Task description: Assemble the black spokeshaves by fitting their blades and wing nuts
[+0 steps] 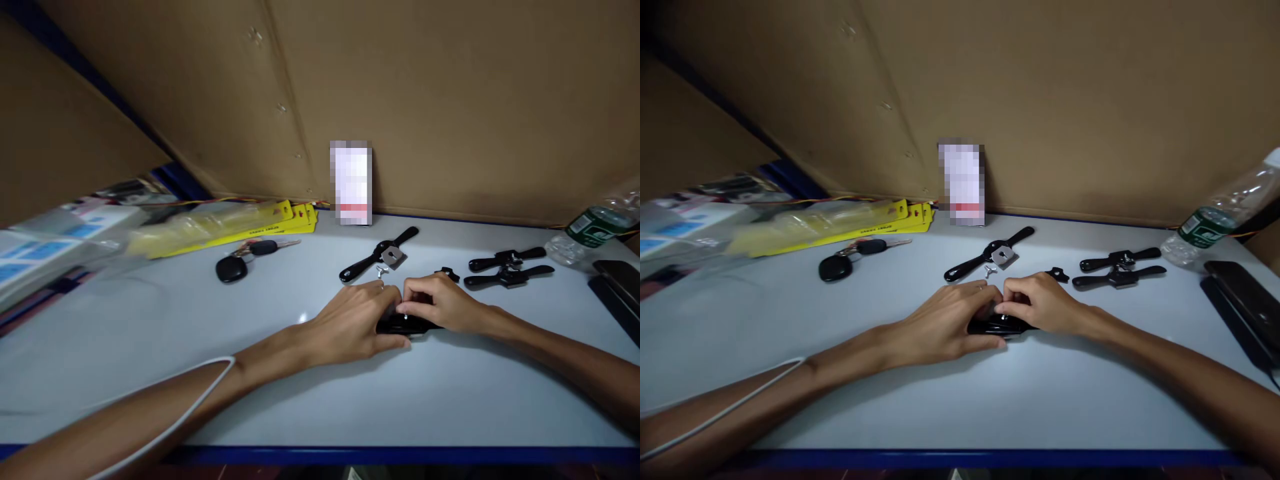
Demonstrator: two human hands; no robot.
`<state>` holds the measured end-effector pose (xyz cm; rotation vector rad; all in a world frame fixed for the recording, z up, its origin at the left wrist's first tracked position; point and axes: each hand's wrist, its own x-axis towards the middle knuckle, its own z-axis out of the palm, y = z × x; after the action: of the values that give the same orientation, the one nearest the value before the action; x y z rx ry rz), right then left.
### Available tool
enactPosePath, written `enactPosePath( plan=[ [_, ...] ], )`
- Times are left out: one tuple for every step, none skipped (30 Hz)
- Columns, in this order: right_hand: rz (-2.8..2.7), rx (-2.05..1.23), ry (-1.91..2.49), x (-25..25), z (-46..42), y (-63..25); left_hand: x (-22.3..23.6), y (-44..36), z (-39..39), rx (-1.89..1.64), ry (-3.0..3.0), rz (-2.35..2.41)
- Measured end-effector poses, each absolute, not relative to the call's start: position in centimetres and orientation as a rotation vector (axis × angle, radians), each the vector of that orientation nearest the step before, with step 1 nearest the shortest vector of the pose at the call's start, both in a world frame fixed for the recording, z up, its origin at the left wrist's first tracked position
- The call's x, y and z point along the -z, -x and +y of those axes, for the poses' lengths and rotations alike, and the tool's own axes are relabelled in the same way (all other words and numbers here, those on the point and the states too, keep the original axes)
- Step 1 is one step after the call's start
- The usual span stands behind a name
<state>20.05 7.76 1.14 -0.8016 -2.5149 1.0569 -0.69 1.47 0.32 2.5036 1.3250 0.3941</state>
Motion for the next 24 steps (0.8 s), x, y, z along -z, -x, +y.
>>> enactPosePath(
  plan=[
    [-2.529, -1.025, 0.826, -1.3, 7.6, -20.0, -0.3, 0.7, 1.5, -0.397, -2.503, 1.325],
    [-2.541, -0.992, 0.855, -1.5, 7.4, -19.9, -0.3, 0.7, 1.5, -0.399, -2.503, 1.325],
    [-2.551, -0.957, 0.888, -1.6, 7.1, -19.8, -0.2, 0.7, 1.5, -0.401, -2.504, 1.323],
    [-2.556, -0.92, 0.926, -1.8, 6.8, -19.7, -0.2, 0.7, 1.5, -0.404, -2.505, 1.319],
    [-2.555, -0.884, 0.966, -1.9, 6.5, -19.7, -0.2, 0.8, 1.5, -0.407, -2.507, 1.316],
    [-2.549, -0.849, 1.007, -2.0, 6.2, -19.6, -0.2, 0.8, 1.5, -0.41, -2.509, 1.313],
    [-2.536, -0.815, 1.042, -2.0, 5.8, -19.6, -0.2, 0.8, 1.4, -0.414, -2.512, 1.311],
    [-2.516, -0.781, 1.072, -2.0, 5.4, -19.6, -0.2, 0.8, 1.4, -0.417, -2.516, 1.311],
    [-2.493, -0.749, 1.094, -1.9, 5.0, -19.6, -0.2, 0.8, 1.4, -0.42, -2.521, 1.311],
    [-2.471, -0.721, 1.103, -1.7, 4.6, -19.7, -0.3, 0.8, 1.3, -0.423, -2.528, 1.312],
    [-2.453, -0.7, 1.102, -1.5, 4.2, -19.8, -0.3, 0.7, 1.2, -0.427, -2.536, 1.311],
    [-2.444, -0.688, 1.091, -1.3, 3.8, -20.0, -0.3, 0.6, 1.1, -0.432, -2.546, 1.31],
    [-2.441, -0.686, 1.072, -1.1, 3.5, -20.2, -0.3, 0.6, 1.0, -0.439, -2.555, 1.308],
    [-2.44, -0.689, 1.057, -0.9, 3.3, -20.4, -0.3, 0.5, 0.8, -0.446, -2.562, 1.305],
    [-2.439, -0.697, 1.047, -0.8, 3.2, -20.7, -0.2, 0.4, 0.7, -0.453, -2.568, 1.296],
    [-2.438, -0.709, 1.04, -0.8, 3.2, -20.9, -0.2, 0.3, 0.6, -0.462, -2.575, 1.28],
    [-2.433, -0.732, 1.035, -0.8, 3.3, -21.1, -0.1, 0.2, 0.5, -0.477, -2.585, 1.257],
    [-2.423, -0.767, 1.028, -0.9, 3.4, -21.3, 0.0, 0.1, 0.4, -0.498, -2.601, 1.234],
    [-2.41, -0.81, 1.017, -1.0, 3.6, -21.4, 0.0, 0.0, 0.3, -0.518, -2.621, 1.212],
    [-2.396, -0.856, 1.001, -1.1, 3.7, -21.5, 0.1, 0.0, 0.2, -0.535, -2.643, 1.194],
    [-2.381, -0.901, 0.98, -1.2, 3.8, -21.6, 0.1, 0.0, 0.1, -0.546, -2.662, 1.181],
    [-2.366, -0.938, 0.958, -1.2, 3.9, -21.6, 0.1, 0.1, 0.1, -0.552, -2.673, 1.169],
    [-2.355, -0.964, 0.939, -1.3, 3.9, -21.6, 0.1, 0.1, 0.0, -0.551, -2.673, 1.157],
    [-2.347, -0.978, 0.925, -1.4, 4.0, -21.6, 0.1, 0.2, 0.0, -0.548, -2.666, 1.145]
  ],
)
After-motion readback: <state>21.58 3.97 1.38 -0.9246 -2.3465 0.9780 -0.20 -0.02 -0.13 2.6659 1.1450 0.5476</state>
